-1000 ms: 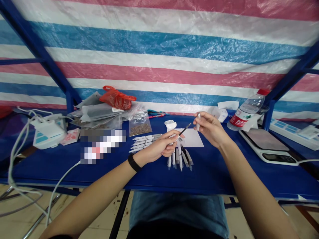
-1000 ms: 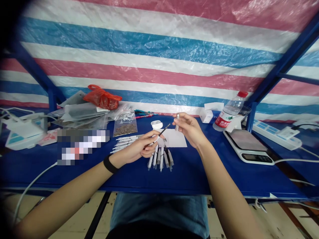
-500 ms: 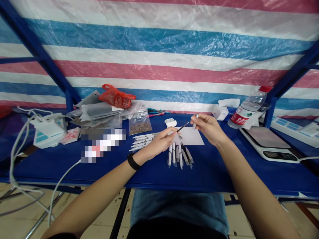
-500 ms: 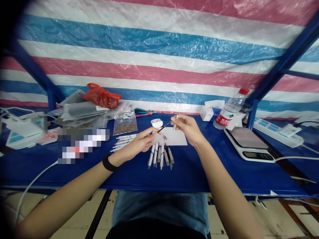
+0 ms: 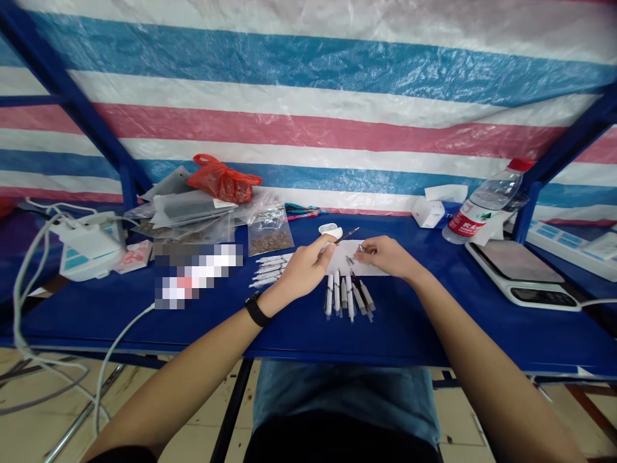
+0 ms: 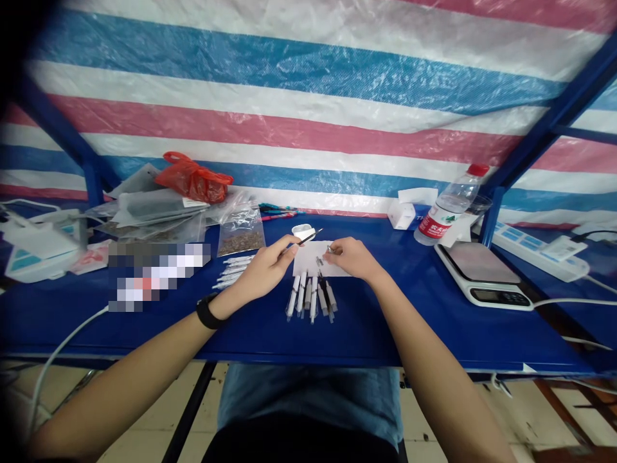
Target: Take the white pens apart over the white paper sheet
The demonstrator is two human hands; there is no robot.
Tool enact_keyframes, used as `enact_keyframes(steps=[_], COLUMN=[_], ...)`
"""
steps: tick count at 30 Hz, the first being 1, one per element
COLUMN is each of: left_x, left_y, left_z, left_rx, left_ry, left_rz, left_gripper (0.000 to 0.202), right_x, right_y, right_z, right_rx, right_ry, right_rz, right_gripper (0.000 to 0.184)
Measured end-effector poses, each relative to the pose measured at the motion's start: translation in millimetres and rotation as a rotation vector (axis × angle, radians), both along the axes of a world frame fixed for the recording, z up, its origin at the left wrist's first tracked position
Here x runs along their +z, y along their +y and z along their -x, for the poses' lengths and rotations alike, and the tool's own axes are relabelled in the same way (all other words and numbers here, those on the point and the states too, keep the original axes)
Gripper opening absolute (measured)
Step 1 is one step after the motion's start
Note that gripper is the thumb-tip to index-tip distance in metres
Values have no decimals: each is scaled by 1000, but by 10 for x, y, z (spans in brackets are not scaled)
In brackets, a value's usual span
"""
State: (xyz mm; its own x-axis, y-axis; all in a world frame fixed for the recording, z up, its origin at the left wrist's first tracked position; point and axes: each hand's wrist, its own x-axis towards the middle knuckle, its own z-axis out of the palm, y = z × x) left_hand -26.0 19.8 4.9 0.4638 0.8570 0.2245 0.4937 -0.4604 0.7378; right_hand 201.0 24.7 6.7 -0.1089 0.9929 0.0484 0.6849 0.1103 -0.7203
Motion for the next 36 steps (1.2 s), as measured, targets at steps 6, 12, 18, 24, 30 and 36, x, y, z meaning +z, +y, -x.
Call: enact_keyframes(steps=[6, 12, 18, 24, 30, 36], left_x=[-14, -51, -64, -69, -22, -6], left_y=[8, 18, -17, 10, 10, -8], left_z=[2, 2, -21, 0, 11, -3], left_rx=[-14, -65, -140, -93, -27, -33], left_ry=[-12, -47, -72, 37, 231, 418], left_rz=[20, 66, 66, -2, -45, -64], left_gripper=[33, 26, 18, 16, 12, 12], right_x=[23, 108, 39, 159, 315, 281], right_y=[10, -57, -95, -42, -111, -158], right_z=[-63, 78, 333, 87, -133, -15], right_rx=[-60, 0, -48, -247, -65, 158], right_ry=[106, 544, 801, 780, 467, 184], right_rz=[30, 101, 31, -130, 213, 444], right_gripper=[30, 38, 44, 50, 45, 40])
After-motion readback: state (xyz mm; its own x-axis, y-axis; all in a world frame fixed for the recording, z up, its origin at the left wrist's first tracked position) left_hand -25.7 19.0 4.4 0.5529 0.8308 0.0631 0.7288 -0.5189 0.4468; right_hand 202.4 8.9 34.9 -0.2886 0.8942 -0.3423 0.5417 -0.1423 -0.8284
